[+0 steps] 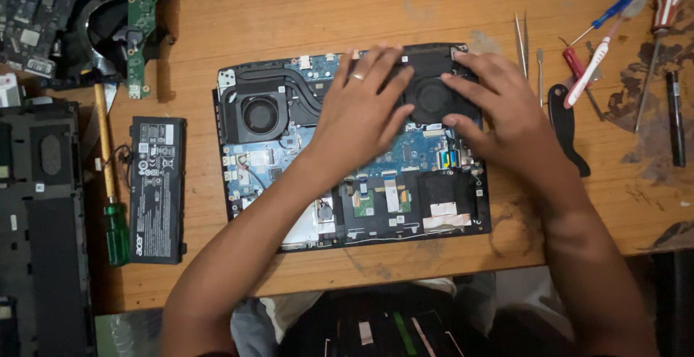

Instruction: The person reassembles a laptop by placing the battery into the chassis, aligning and snapping the bottom cover into place, and then securing it with multiple screws using a screwdriver. The laptop is left closed on the workbench.

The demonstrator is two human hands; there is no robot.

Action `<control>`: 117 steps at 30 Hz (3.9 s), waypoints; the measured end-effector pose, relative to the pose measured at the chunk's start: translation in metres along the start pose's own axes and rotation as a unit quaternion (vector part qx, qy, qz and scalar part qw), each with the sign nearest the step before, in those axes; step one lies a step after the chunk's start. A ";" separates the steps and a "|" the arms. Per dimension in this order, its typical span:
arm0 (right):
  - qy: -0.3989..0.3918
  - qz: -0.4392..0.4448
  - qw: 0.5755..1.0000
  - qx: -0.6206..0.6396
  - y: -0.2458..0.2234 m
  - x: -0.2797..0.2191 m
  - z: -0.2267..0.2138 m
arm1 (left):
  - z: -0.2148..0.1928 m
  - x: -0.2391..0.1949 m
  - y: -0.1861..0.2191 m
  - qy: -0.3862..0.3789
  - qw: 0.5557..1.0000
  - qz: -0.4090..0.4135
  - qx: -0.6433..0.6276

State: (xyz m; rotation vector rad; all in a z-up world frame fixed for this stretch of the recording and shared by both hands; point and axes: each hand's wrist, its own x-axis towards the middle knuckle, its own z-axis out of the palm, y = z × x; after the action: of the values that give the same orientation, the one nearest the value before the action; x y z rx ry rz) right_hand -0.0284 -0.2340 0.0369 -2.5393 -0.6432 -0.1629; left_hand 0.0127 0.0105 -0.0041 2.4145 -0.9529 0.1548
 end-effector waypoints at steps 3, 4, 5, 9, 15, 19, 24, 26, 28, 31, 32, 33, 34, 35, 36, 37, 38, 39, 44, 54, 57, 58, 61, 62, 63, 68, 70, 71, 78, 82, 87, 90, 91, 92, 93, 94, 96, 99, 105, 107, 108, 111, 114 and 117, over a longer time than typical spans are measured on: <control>-0.018 -0.008 1.000 0.000 -0.001 0.001 0.004 | 0.005 0.001 -0.005 -0.005 0.998 -0.044 0.038; -0.024 -0.010 1.000 0.004 -0.002 0.002 0.004 | 0.007 0.001 -0.006 -0.006 0.997 -0.055 0.049; -0.030 -0.012 0.999 0.008 -0.002 0.002 0.004 | 0.008 0.001 -0.008 -0.008 0.996 -0.065 0.060; -0.038 0.016 0.999 -0.010 -0.004 0.001 0.004 | 0.017 -0.002 -0.012 -0.022 0.996 -0.065 0.053; -0.012 0.014 1.000 0.002 -0.003 0.001 0.006 | 0.013 0.000 -0.010 -0.020 0.997 -0.064 0.048; 0.072 0.013 0.997 -0.010 -0.001 -0.009 0.004 | -0.004 0.002 -0.005 0.014 0.998 -0.053 -0.009; 0.114 0.025 0.993 -0.009 -0.001 -0.012 0.002 | -0.060 -0.022 -0.001 0.064 0.996 -0.060 -0.030; 0.119 0.023 0.993 -0.007 -0.003 -0.013 0.001 | -0.088 -0.057 -0.003 0.070 0.994 -0.079 0.021; 0.117 0.018 0.993 -0.017 -0.006 -0.013 -0.001 | -0.117 -0.103 -0.007 0.067 0.982 -0.175 0.038; 0.129 0.008 0.991 -0.031 -0.006 -0.013 -0.003 | -0.132 -0.160 -0.011 0.100 0.935 -0.319 0.118; 0.136 0.005 0.990 -0.036 -0.004 -0.014 -0.004 | -0.134 -0.178 -0.010 0.111 0.917 -0.349 0.158; 0.139 0.012 0.990 -0.033 -0.003 -0.014 -0.003 | -0.134 -0.193 -0.011 0.092 0.902 -0.381 0.183; 0.141 0.019 0.989 -0.029 0.000 -0.015 -0.003 | -0.133 -0.206 -0.013 0.073 0.884 -0.413 0.208; 0.141 0.028 0.989 -0.027 0.003 -0.016 -0.003 | -0.130 -0.218 -0.014 0.067 0.882 -0.412 0.220; 0.145 0.030 0.989 -0.019 0.005 -0.017 -0.003 | -0.128 -0.229 -0.015 0.062 0.879 -0.412 0.232; 0.149 0.032 0.988 -0.010 0.008 -0.017 -0.002 | -0.125 -0.237 -0.017 0.057 0.876 -0.412 0.244; 0.153 0.033 0.988 -0.010 0.009 -0.017 -0.001 | -0.122 -0.243 -0.019 0.061 0.877 -0.405 0.250; 0.154 0.033 0.987 -0.011 0.011 -0.017 -0.002 | -0.118 -0.248 -0.020 0.066 0.879 -0.399 0.254; 0.166 0.028 0.985 -0.029 0.014 -0.017 -0.002 | -0.107 -0.258 -0.026 0.117 0.869 -0.421 0.233; 0.203 0.030 0.978 0.021 0.029 -0.022 -0.001 | -0.114 -0.268 0.001 0.233 0.888 -0.363 0.158; 0.206 0.026 0.978 0.022 0.032 -0.023 -0.002 | -0.124 -0.252 0.017 0.203 0.924 -0.297 0.127; 0.208 0.018 0.978 0.014 0.033 -0.022 -0.002 | -0.125 -0.244 0.026 0.191 0.936 -0.275 0.108; 0.217 0.011 0.976 0.024 0.035 -0.022 -0.003 | -0.109 -0.206 0.044 0.142 0.975 -0.164 0.045; 0.219 0.010 0.975 0.031 0.036 -0.021 -0.003 | -0.103 -0.191 0.048 0.128 0.984 -0.118 0.024; 0.222 0.008 0.974 0.037 0.036 -0.021 -0.003 | -0.098 -0.178 0.051 0.099 0.990 -0.098 -0.021; 0.229 0.009 0.972 0.057 0.038 -0.020 -0.003 | -0.070 -0.125 0.067 0.040 0.993 0.002 -0.114; 0.232 0.006 0.971 0.053 0.039 -0.020 -0.004 | -0.064 -0.115 0.068 0.021 0.991 0.026 -0.127; 0.229 0.007 0.972 0.047 0.040 -0.020 -0.004 | -0.062 -0.112 0.068 0.017 0.992 0.027 -0.125; 0.214 -0.016 0.976 0.030 0.038 -0.019 -0.009 | -0.051 -0.113 0.065 -0.014 0.991 0.015 -0.130; 0.208 -0.011 0.978 0.033 0.033 -0.018 -0.009 | -0.051 -0.116 0.061 -0.032 0.990 -0.001 -0.137; 0.206 -0.012 0.978 0.041 0.029 -0.017 -0.010 | -0.047 -0.114 0.059 -0.040 0.991 -0.004 -0.129; 0.204 -0.007 0.978 0.044 0.030 -0.017 -0.010 | -0.045 -0.113 0.060 -0.038 0.990 -0.013 -0.135; 0.205 -0.004 0.978 0.045 0.031 -0.018 -0.009 | -0.045 -0.114 0.060 -0.038 0.989 -0.018 -0.139; 0.206 -0.005 0.978 0.045 0.031 -0.018 -0.008 | -0.045 -0.114 0.060 -0.035 0.990 -0.016 -0.139; 0.206 -0.006 0.978 0.043 0.032 -0.018 -0.009 | -0.045 -0.114 0.060 -0.032 0.990 -0.014 -0.138; 0.205 -0.011 0.978 0.040 0.032 -0.018 -0.009 | -0.045 -0.114 0.060 -0.028 0.990 -0.013 -0.137; 0.205 -0.014 0.978 0.039 0.032 -0.018 -0.008 | -0.044 -0.114 0.059 -0.028 0.990 -0.012 -0.139; 0.203 -0.010 0.978 0.042 0.032 -0.018 -0.008 | -0.045 -0.115 0.060 -0.026 0.989 -0.015 -0.147; 0.200 -0.014 0.979 0.039 0.033 -0.018 -0.009 | -0.045 -0.113 0.058 -0.026 0.985 -0.031 -0.167; 0.199 -0.013 0.979 0.034 0.034 -0.018 -0.008 | -0.044 -0.113 0.058 -0.027 0.986 -0.034 -0.163; 0.199 -0.014 0.979 0.036 0.034 -0.018 -0.008 | -0.043 -0.113 0.058 -0.026 0.986 -0.033 -0.161; 0.198 -0.023 0.979 0.038 0.035 -0.019 -0.007 | -0.042 -0.113 0.058 -0.025 0.987 -0.033 -0.155; 0.185 -0.015 0.982 0.036 0.035 -0.019 -0.008 | -0.040 -0.113 0.058 -0.023 0.988 -0.031 -0.151; 0.133 -0.001 0.990 0.054 0.033 -0.018 -0.010 | -0.040 -0.113 0.058 -0.030 0.987 -0.033 -0.152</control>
State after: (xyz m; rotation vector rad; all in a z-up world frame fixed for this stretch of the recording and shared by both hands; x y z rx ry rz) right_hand -0.0286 -0.2716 0.0269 -2.3578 -0.5327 -0.4473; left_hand -0.1066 0.0642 0.0228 2.1744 -0.8535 -0.0840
